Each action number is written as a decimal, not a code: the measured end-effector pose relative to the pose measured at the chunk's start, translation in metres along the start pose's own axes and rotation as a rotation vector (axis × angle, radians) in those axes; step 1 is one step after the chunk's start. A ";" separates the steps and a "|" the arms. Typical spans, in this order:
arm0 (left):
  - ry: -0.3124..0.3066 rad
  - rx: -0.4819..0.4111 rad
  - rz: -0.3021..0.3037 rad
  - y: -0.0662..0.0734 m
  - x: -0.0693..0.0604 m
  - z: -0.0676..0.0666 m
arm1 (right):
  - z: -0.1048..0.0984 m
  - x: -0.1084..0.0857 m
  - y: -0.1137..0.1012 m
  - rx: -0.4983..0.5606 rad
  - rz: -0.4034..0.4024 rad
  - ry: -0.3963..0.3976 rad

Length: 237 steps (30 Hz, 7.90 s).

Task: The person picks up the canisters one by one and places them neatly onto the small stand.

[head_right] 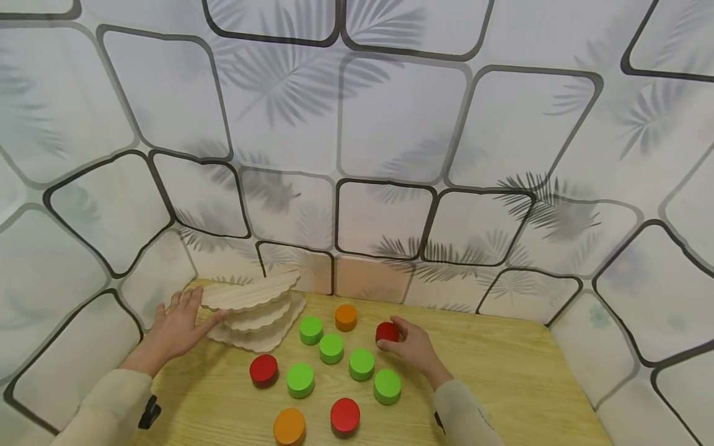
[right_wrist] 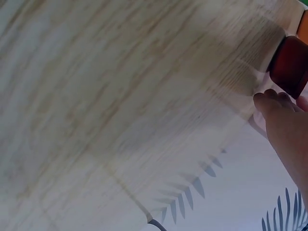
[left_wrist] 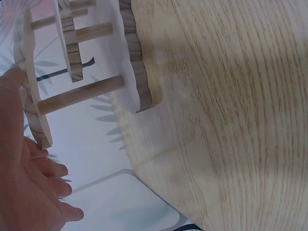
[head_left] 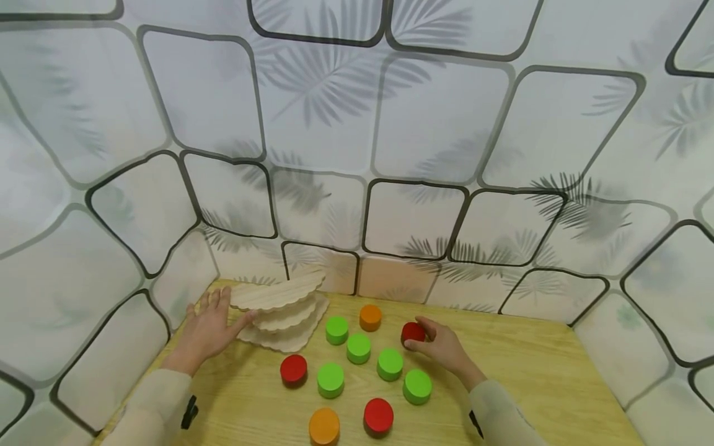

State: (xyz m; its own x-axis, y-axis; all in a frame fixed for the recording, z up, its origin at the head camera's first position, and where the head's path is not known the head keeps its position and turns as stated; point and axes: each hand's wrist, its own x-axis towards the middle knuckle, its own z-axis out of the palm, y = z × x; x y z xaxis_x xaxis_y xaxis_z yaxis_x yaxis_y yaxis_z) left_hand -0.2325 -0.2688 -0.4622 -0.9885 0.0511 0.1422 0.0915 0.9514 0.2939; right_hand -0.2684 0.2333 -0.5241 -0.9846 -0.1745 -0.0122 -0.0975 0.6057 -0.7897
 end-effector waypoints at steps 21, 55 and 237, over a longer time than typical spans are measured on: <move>0.008 -0.060 -0.003 -0.005 0.001 0.005 | 0.002 0.002 0.006 -0.071 0.011 0.024; 0.017 0.015 -0.005 -0.005 0.002 0.001 | 0.016 0.022 -0.066 0.002 -0.106 -0.024; 0.005 0.025 0.003 -0.006 0.003 -0.002 | 0.035 0.070 -0.067 0.083 -0.169 -0.067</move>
State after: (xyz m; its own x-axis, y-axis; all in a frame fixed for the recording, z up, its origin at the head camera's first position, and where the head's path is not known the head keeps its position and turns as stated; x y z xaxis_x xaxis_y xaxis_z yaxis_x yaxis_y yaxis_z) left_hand -0.2357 -0.2751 -0.4614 -0.9877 0.0522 0.1477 0.0911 0.9585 0.2702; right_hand -0.3261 0.1538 -0.4935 -0.9429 -0.3216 0.0861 -0.2458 0.4979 -0.8317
